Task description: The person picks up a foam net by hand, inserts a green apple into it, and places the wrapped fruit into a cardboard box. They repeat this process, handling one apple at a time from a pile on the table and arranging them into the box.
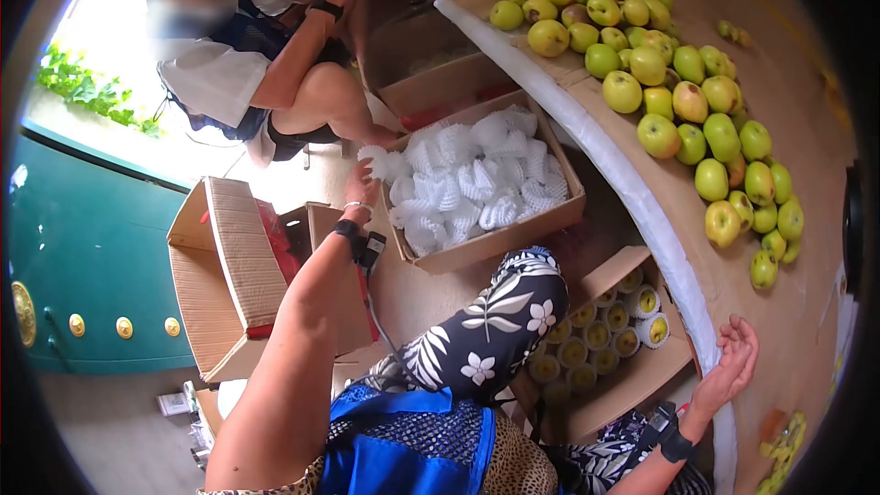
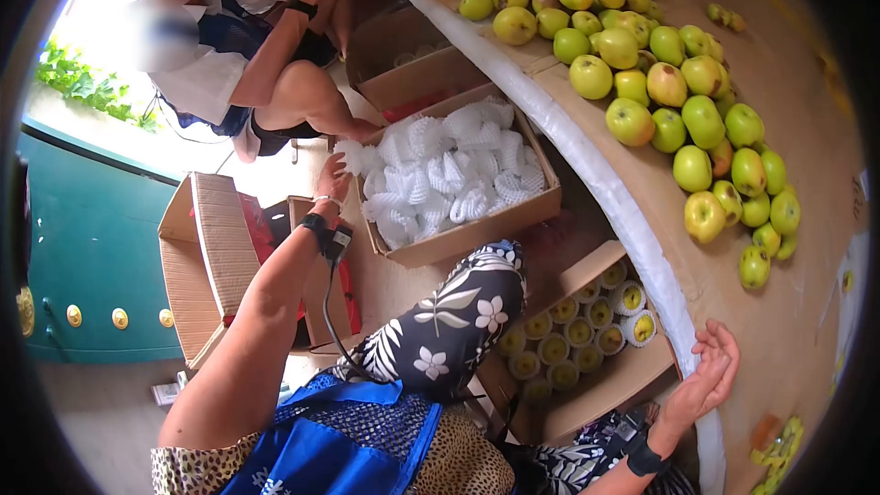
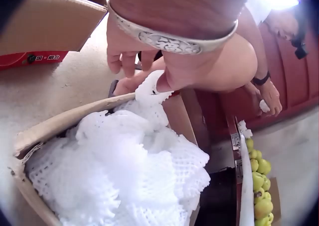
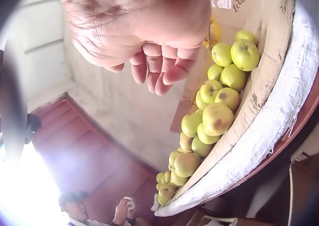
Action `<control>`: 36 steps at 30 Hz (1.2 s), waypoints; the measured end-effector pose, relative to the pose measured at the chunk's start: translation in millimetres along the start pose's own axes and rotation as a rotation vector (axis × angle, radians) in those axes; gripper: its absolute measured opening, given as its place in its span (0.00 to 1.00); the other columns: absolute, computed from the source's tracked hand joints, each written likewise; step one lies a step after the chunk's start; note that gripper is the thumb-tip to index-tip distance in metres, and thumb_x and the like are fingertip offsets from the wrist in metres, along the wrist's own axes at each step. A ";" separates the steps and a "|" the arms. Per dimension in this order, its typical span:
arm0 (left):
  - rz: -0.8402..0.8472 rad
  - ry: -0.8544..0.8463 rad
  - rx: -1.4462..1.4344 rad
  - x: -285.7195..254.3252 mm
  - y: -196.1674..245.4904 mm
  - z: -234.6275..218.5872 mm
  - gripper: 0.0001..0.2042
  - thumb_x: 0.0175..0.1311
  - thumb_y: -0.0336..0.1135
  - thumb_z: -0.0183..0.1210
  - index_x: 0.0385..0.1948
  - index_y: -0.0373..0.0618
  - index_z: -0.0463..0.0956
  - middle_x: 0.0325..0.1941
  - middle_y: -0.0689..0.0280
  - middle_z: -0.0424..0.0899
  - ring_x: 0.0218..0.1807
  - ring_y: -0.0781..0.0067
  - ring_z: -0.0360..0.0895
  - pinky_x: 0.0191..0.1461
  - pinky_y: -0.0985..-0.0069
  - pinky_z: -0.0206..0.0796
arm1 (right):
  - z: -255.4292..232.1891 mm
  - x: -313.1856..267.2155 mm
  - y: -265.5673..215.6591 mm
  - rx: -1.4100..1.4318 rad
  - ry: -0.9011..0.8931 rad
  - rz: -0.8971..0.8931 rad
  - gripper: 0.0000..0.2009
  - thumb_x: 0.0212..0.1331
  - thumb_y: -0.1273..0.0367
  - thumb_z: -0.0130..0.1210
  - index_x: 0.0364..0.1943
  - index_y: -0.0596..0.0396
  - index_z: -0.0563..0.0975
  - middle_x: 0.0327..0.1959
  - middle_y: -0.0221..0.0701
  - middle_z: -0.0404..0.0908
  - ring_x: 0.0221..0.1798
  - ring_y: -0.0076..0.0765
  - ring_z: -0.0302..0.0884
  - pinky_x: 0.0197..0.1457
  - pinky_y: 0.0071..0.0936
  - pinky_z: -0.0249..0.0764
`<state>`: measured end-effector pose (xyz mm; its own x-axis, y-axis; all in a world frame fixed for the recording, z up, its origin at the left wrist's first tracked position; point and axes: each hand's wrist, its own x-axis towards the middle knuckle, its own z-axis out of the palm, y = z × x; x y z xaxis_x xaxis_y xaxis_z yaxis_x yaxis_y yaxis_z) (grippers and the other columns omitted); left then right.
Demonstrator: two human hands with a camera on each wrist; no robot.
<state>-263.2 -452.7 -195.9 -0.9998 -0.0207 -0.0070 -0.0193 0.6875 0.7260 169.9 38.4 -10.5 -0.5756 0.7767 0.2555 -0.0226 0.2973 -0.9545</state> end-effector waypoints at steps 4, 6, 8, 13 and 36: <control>-0.050 -0.010 0.095 18.8 29.0 11.2 0.28 0.60 0.44 0.48 0.61 0.47 0.55 0.54 0.47 0.70 0.51 0.47 0.71 0.55 0.62 0.62 | 9.4 4.2 8.0 -0.070 -0.041 0.021 0.20 0.68 0.60 0.34 0.48 0.65 0.68 0.46 0.38 0.72 0.42 0.28 0.68 0.46 0.23 0.62; 0.033 0.058 0.197 45.6 -2.2 21.4 0.28 0.60 0.45 0.48 0.61 0.47 0.55 0.54 0.46 0.69 0.52 0.45 0.70 0.56 0.61 0.61 | 12.7 5.9 12.3 -0.104 -0.050 0.022 0.19 0.68 0.61 0.34 0.47 0.65 0.68 0.46 0.39 0.72 0.41 0.29 0.68 0.44 0.24 0.62; -0.113 0.001 0.310 77.7 -29.2 28.2 0.26 0.60 0.47 0.48 0.58 0.46 0.62 0.53 0.46 0.72 0.53 0.45 0.70 0.57 0.61 0.60 | 17.1 7.0 15.0 -0.134 -0.045 0.014 0.18 0.67 0.63 0.33 0.45 0.65 0.69 0.45 0.40 0.73 0.39 0.30 0.69 0.42 0.25 0.63; -0.277 0.051 0.276 74.6 -29.3 15.5 0.21 0.53 0.52 0.53 0.42 0.47 0.75 0.44 0.53 0.79 0.49 0.50 0.74 0.54 0.63 0.64 | 24.8 11.2 19.1 -0.111 -0.078 0.015 0.17 0.67 0.65 0.33 0.45 0.64 0.69 0.45 0.39 0.73 0.38 0.30 0.69 0.41 0.24 0.63; 0.327 -1.333 -0.882 -229.3 422.6 83.7 0.17 0.61 0.26 0.51 0.53 0.43 0.63 0.44 0.65 0.77 0.46 0.77 0.74 0.51 0.79 0.65 | 42.1 -2.2 -35.7 0.307 -0.235 -0.023 0.08 0.53 0.71 0.58 0.37 0.59 0.77 0.35 0.31 0.78 0.33 0.21 0.74 0.36 0.18 0.71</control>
<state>-43.0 -96.7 55.0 -0.2692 0.9631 0.0017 -0.2732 -0.0781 0.9588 137.5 2.7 16.6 -0.7428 0.6129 0.2694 -0.2609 0.1056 -0.9596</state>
